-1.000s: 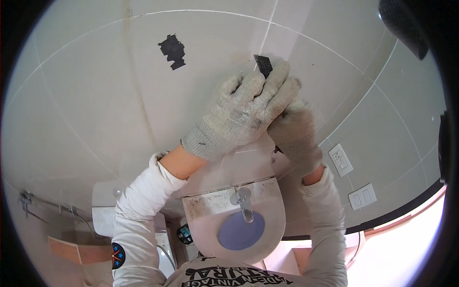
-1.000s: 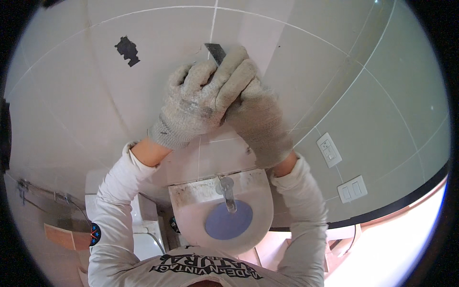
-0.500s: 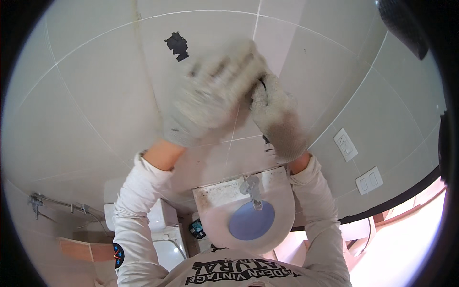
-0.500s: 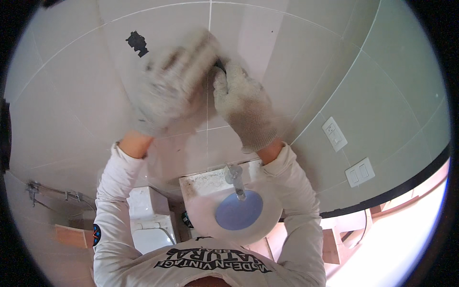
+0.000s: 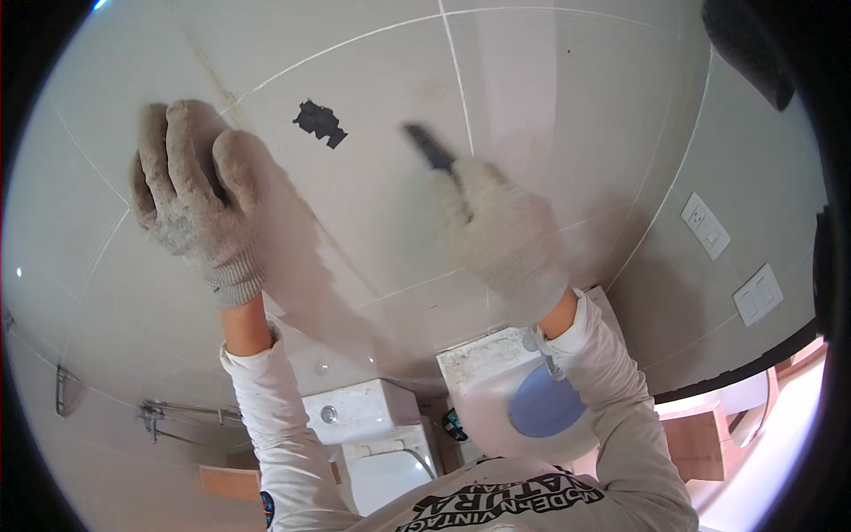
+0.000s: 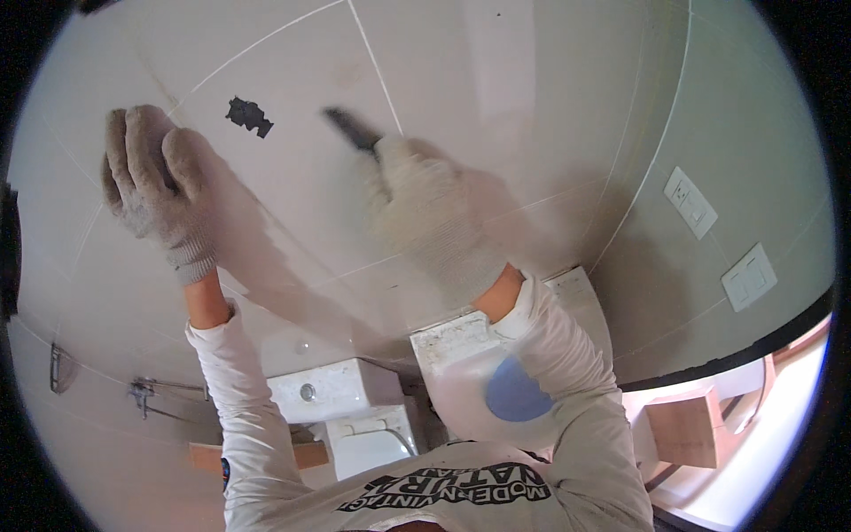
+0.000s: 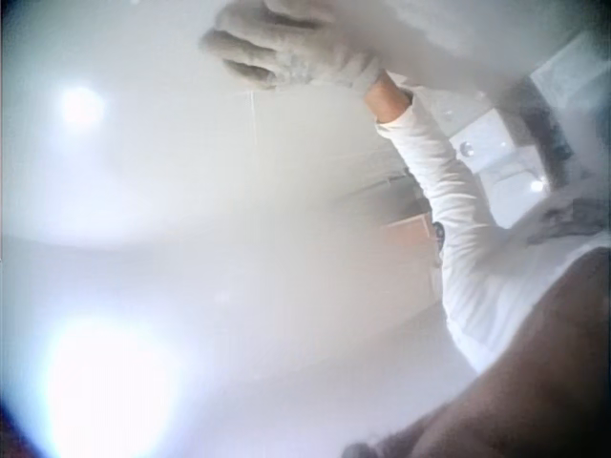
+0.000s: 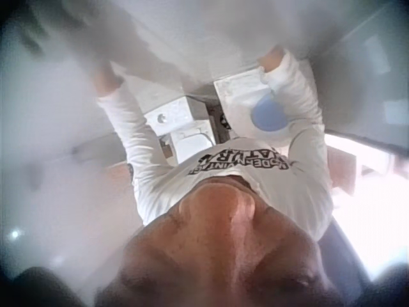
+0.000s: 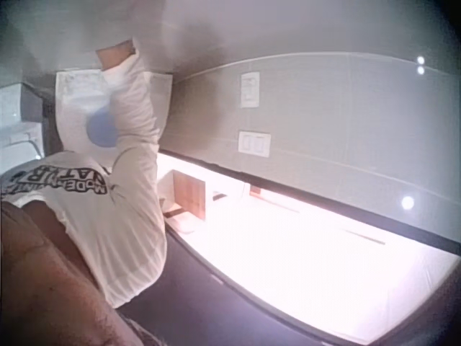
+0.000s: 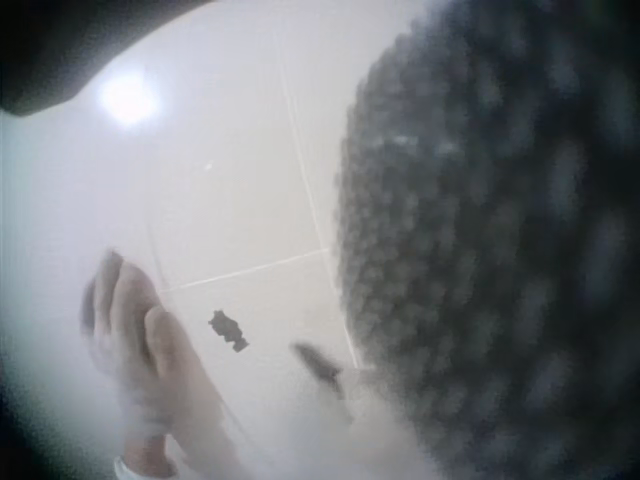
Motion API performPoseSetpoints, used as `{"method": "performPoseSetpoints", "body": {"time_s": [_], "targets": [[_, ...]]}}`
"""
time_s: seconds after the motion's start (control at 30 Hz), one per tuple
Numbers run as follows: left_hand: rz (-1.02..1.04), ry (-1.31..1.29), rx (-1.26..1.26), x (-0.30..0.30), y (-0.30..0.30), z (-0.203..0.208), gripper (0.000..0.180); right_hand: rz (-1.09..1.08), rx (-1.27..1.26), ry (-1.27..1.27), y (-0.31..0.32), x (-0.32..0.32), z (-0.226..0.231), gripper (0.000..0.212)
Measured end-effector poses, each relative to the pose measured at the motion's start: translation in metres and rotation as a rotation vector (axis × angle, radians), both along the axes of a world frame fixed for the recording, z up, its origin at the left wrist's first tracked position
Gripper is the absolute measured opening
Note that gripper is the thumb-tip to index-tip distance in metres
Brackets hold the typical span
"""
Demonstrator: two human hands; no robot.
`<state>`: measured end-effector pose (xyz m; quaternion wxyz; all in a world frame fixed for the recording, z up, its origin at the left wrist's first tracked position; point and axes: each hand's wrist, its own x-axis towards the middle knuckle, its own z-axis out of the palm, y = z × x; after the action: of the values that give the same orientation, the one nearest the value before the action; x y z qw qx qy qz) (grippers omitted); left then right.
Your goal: The person uses a utility knife to scrape dark residue off a tiled wall above a sink. They repeatedly scrape the surface and wipe away debris with gloved hands.
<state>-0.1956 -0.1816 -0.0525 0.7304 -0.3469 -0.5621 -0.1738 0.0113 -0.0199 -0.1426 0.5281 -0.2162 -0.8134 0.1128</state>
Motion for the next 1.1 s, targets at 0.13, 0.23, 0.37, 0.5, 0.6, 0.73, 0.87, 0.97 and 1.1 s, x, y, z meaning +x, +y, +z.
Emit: {"method": "performPoseSetpoints", "body": {"time_s": [0.13, 0.23, 0.37, 0.5, 0.6, 0.73, 0.87, 0.97, 1.1], "targets": [[-0.010, 0.020, -0.004, 0.002, 0.003, -0.003, 0.045, 0.037, -0.145, 0.163, 0.011, -0.007, -0.002, 0.027], [0.003, 0.037, -0.034, 0.003, 0.002, 0.001, 0.045, 0.150, -0.346, 0.217, 0.006, -0.011, -0.003, 0.028], [-0.006, 0.062, -0.049, 0.003, 0.003, -0.002, 0.045, 0.064, -0.299, 0.238, 0.001, -0.015, -0.002, 0.028], [0.034, 0.058, -0.039, 0.006, 0.003, -0.001, 0.045, -0.051, -0.049, 0.112, 0.004, -0.010, 0.009, 0.028], [0.033, 0.047, -0.027, 0.003, 0.005, -0.004, 0.045, 0.027, -0.056, 0.140, 0.011, -0.003, 0.008, 0.030], [0.007, 0.079, -0.034, 0.001, 0.005, -0.002, 0.045, -0.005, -0.219, 0.146, 0.007, -0.007, 0.009, 0.030], [0.029, 0.075, -0.023, 0.001, 0.004, -0.004, 0.045, -0.052, -0.120, 0.144, 0.006, -0.008, 0.007, 0.030], [0.025, 0.058, -0.005, 0.001, 0.006, -0.004, 0.043, -0.135, 0.026, 0.017, 0.010, -0.002, 0.009, 0.031], [-0.004, 0.090, 0.012, -0.005, 0.008, -0.002, 0.041, -0.040, 0.021, 0.086, 0.024, -0.001, 0.008, 0.033]]}}
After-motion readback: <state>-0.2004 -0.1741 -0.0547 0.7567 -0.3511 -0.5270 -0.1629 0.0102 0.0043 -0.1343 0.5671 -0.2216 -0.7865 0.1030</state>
